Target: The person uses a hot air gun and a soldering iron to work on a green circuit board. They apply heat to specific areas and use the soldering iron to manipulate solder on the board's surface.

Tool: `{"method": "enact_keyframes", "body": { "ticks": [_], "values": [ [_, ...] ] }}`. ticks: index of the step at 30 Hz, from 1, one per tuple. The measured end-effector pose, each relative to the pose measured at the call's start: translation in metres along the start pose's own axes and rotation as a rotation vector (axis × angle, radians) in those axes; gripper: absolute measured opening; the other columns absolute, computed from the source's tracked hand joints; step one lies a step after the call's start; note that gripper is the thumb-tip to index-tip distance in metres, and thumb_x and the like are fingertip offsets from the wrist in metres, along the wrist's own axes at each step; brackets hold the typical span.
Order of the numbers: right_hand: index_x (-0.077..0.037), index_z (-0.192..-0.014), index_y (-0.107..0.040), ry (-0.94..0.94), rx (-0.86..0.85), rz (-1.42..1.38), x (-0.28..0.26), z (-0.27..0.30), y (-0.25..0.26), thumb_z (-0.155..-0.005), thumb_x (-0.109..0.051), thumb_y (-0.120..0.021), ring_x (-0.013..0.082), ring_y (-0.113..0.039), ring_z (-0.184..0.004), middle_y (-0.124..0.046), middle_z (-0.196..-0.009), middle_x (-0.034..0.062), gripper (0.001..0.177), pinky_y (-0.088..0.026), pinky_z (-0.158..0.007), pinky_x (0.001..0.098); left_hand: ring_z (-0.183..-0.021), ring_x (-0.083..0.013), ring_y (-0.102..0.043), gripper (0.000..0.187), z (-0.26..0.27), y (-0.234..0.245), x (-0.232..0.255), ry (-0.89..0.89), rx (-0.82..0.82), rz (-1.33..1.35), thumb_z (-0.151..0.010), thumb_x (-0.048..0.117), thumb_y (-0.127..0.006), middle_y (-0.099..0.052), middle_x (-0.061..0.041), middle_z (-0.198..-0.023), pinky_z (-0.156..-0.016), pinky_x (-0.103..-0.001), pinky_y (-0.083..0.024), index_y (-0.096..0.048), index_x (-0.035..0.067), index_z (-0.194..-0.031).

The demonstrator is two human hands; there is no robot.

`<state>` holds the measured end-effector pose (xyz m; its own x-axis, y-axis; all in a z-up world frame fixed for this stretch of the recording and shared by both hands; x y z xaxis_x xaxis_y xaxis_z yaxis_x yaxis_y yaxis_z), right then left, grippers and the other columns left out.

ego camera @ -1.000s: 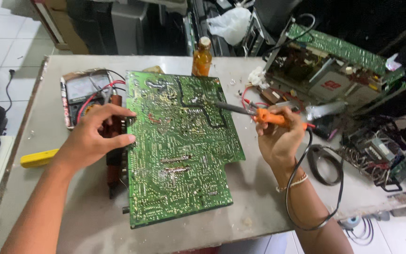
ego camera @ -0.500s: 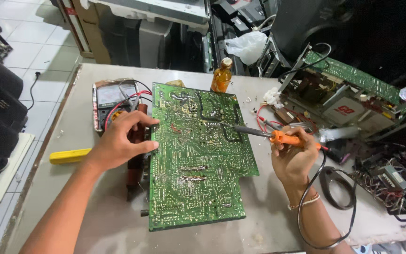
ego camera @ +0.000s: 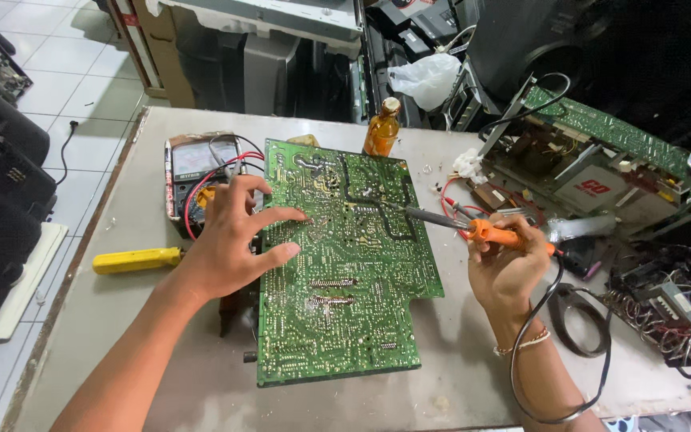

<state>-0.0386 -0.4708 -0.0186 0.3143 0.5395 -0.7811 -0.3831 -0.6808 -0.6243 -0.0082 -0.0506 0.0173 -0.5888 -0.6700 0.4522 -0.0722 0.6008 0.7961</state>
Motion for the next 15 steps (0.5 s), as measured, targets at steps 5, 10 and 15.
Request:
{"method": "enact_keyframes", "body": {
  "ticks": [5, 10, 15],
  "values": [
    [-0.017, -0.086, -0.056, -0.013, 0.052, 0.070, -0.001, -0.004, 0.002, -0.094, -0.043, -0.056, 0.0149, -0.042, -0.062, -0.049, -0.087, 0.0012, 0.027, -0.037, -0.048, 0.0256, -0.109, -0.0270, -0.039, 0.051, 0.000, 0.004, 0.006, -0.016, -0.031, 0.046, -0.100, 0.066, -0.054, -0.036, -0.001, -0.134, -0.106, -0.050, -0.036, -0.073, 0.034, -0.135],
    [-0.017, -0.088, -0.057, -0.013, -0.009, 0.048, -0.002, 0.002, 0.003, -0.091, -0.041, -0.058, 0.0130, -0.045, -0.059, -0.053, -0.087, 0.0008, 0.025, -0.036, -0.048, 0.0232, -0.112, -0.0294, -0.039, 0.047, 0.002, 0.004, 0.005, -0.023, -0.019, 0.091, -0.106, 0.061, -0.050, -0.036, -0.003, -0.135, -0.106, -0.050, -0.034, -0.071, 0.031, -0.137],
    [-0.014, -0.092, -0.061, -0.097, -0.114, 0.048, -0.010, 0.022, -0.010, -0.090, -0.041, -0.060, 0.0129, -0.053, -0.061, -0.056, -0.088, 0.0029, 0.027, -0.043, -0.050, 0.0230, -0.117, -0.0333, -0.040, 0.047, 0.004, 0.001, 0.001, -0.007, -0.042, 0.124, -0.111, 0.055, -0.042, -0.034, -0.005, -0.139, -0.108, -0.058, -0.033, -0.069, 0.032, -0.142]
  ]
}}
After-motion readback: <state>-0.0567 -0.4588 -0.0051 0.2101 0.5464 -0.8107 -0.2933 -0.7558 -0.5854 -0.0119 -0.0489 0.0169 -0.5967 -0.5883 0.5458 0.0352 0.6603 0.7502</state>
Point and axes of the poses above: each hand's wrist, its own z-axis away from the middle knuckle, its own y-axis out of the back of the hand, x = y × z, the point moved 2 cm from there along -z, towards the middle knuckle
